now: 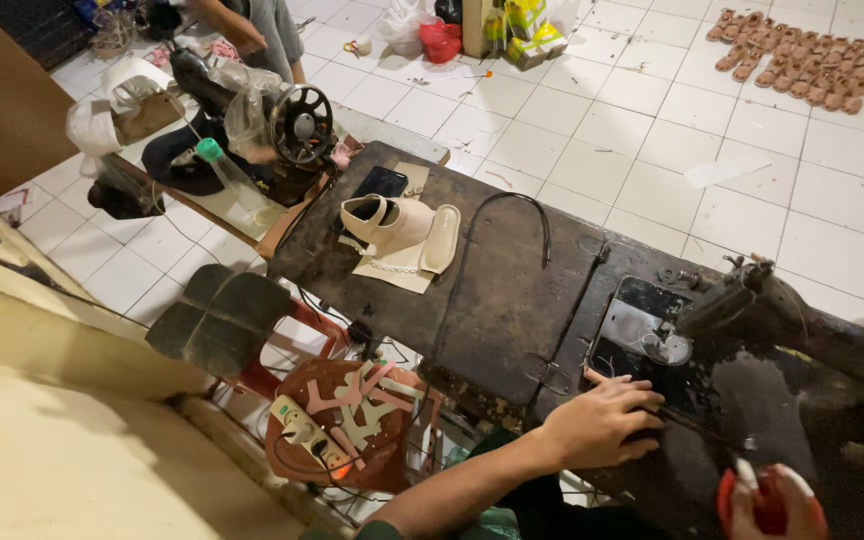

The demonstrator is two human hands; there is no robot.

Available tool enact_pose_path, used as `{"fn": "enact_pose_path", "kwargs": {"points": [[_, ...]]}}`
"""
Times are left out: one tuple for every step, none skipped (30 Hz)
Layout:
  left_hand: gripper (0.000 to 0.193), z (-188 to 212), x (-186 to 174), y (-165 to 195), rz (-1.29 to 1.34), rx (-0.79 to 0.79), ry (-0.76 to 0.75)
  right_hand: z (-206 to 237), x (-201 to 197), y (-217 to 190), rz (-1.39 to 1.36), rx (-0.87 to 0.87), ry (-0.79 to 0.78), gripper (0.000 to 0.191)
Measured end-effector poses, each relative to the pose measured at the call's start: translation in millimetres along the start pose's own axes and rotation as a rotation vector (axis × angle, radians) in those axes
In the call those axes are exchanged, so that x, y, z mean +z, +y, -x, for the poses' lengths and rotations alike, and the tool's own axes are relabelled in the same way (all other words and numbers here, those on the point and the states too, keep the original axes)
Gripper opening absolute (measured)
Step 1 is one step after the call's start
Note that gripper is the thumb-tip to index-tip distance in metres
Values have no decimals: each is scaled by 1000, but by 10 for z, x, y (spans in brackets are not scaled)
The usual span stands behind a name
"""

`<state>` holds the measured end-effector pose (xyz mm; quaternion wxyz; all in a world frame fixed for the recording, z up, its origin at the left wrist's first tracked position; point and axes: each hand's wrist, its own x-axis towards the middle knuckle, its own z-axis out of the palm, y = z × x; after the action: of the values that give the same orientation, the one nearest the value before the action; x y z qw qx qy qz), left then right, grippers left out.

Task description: The person sews a beige shoe upper using a manual sewing machine, guiding the material under the needle and trimming excess thread with scissors. The person then inspects the stitched shoe and prepares another shoe upper for sewing.

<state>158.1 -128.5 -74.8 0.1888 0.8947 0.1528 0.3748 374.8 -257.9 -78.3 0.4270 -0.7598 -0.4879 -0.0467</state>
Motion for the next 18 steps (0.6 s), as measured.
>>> {"fn": "enact_pose_path", "kwargs": {"points": [[29,14,18,-5,-6,-5,-3,-25,-44,7,-21,-31,35,42],[27,19,31,-18,-14,-11,-2,-48,-67,18,76,-1,47,39],[27,24,42,-29,-19,-9,7,-83,-95,42,174,29,57,36],[27,34,55,-33,-20,-9,14,-91,-124,72,273,61,66,33],[26,42,71,-31,-21,-9,21,-94,-142,104,350,12,63,34],[26,48,81,-36,-26,-9,18,-118,-148,121,426,-38,62,35],[25,50,85,-47,-32,-5,16,-112,-162,135,469,-48,56,36],[25,54,97,-45,-35,-5,14,-105,-175,146,513,-59,49,36],[24,56,110,-37,-30,-10,30,-89,-185,156,526,-30,32,37],[23,57,116,-36,-26,-14,45,-43,-200,150,538,0,15,37],[22,52,121,-31,-23,-17,60,29,-253,112,508,-52,57,28],[22,50,121,-23,-30,-20,55,123,-306,50,477,-103,97,20],[23,52,119,-6,-35,-23,49,225,-257,-54,421,-123,122,15],[23,42,111,6,-42,-25,45,329,-211,-173,367,-145,145,11],[22,24,101,20,-39,-26,58,409,-101,-311,286,-143,155,10],[22,12,88,43,-38,-28,71,481,16,-453,203,-142,164,9],[21,4,60,59,-36,-33,82,542,135,-590,120,-140,171,7],[21,9,24,73,51,-37,94,576,232,-705,39,-137,174,7]]}}
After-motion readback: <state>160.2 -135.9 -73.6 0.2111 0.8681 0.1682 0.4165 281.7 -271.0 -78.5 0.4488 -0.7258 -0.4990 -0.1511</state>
